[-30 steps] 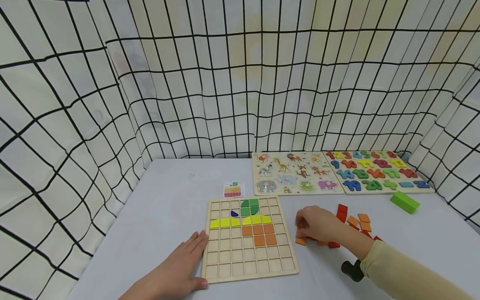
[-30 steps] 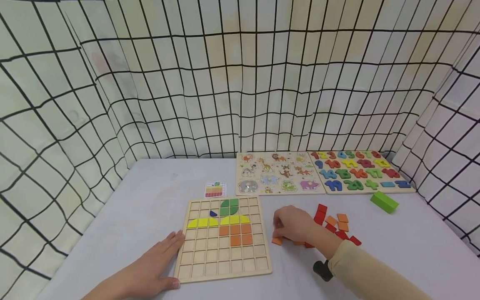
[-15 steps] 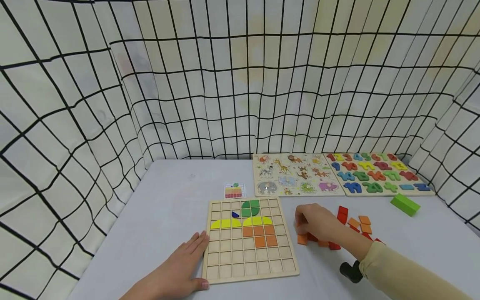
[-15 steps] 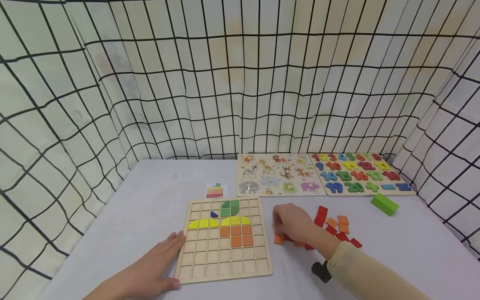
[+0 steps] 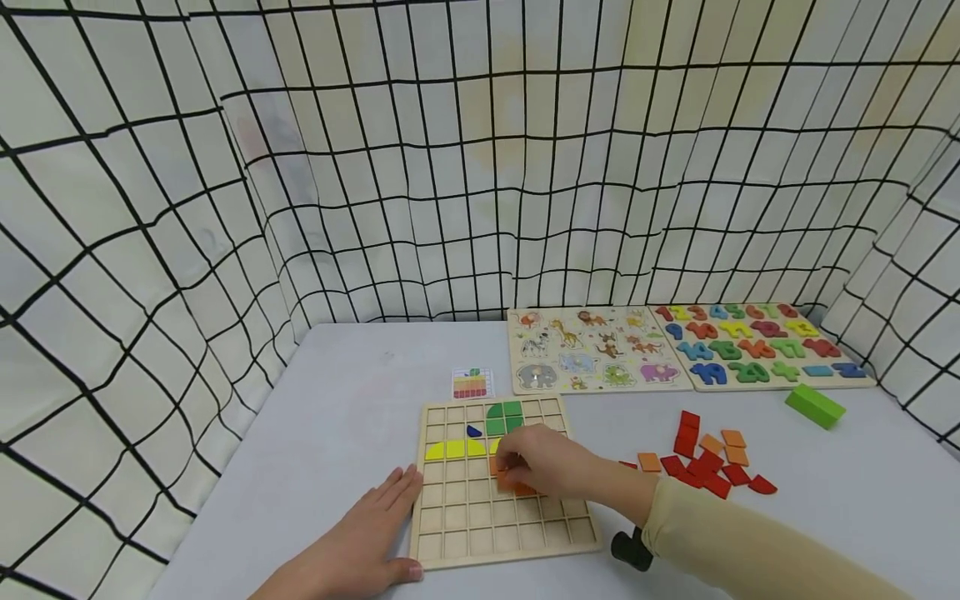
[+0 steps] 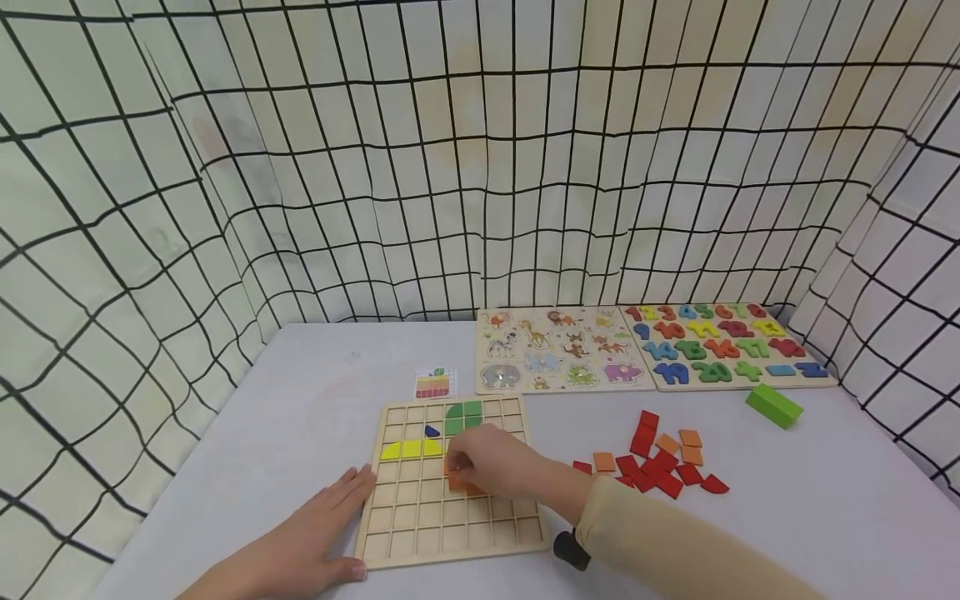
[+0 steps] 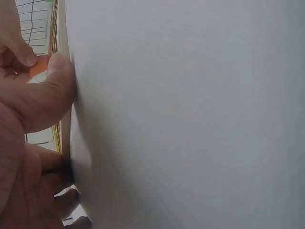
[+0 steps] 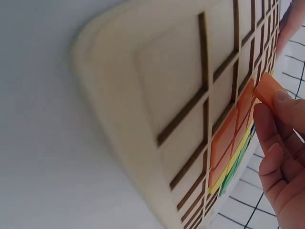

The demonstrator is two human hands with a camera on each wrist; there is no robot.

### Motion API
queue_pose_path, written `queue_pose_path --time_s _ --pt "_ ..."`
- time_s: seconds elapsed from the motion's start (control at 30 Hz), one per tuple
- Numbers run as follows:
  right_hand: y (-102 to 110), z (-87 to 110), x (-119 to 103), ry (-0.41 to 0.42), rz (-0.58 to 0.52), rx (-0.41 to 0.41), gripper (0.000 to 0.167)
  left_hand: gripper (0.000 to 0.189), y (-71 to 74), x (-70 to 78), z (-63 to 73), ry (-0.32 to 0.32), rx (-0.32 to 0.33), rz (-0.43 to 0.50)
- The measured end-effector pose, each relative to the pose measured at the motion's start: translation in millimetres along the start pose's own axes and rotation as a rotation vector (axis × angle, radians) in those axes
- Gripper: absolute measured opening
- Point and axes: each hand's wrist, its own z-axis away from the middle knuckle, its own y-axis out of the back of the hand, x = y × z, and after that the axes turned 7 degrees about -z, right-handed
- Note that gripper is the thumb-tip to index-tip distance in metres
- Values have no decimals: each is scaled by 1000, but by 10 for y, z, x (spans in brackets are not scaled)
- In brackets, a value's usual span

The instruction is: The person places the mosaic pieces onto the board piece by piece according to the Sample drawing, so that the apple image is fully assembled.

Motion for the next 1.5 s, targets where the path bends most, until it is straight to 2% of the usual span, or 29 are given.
queue_pose_path --time_s 0.27,0.5,0.63,0.83,0.93,1.1,1.27,1.5 --pt "-98 -88 -71 -58 37 -14 9 105 -12 -1 -10 0 5 -11" --pt "-145 -100 -45 -38 96 1 11 105 -12 -8 -11 -7 5 -11" --pt "-116 -67 -53 -65 92 2 6 105 -26 -8 -6 1 2 -3" --pt "148 142 114 -134 89 66 5 105 -45 -9 -7 9 2 -3" --pt "316 317 287 -222 64 93 9 105 -45 -18 -14 7 2 -15" --pt "478 620 512 -337 -3 65 9 104 -25 -23 -18 0 5 -32" --pt "433 779 625 -318 11 18 12 104 -24 -30 -9 -15 17 -41" --pt "365 781 615 -292 51 38 22 104 -33 -17 -19 -8 11 -38"
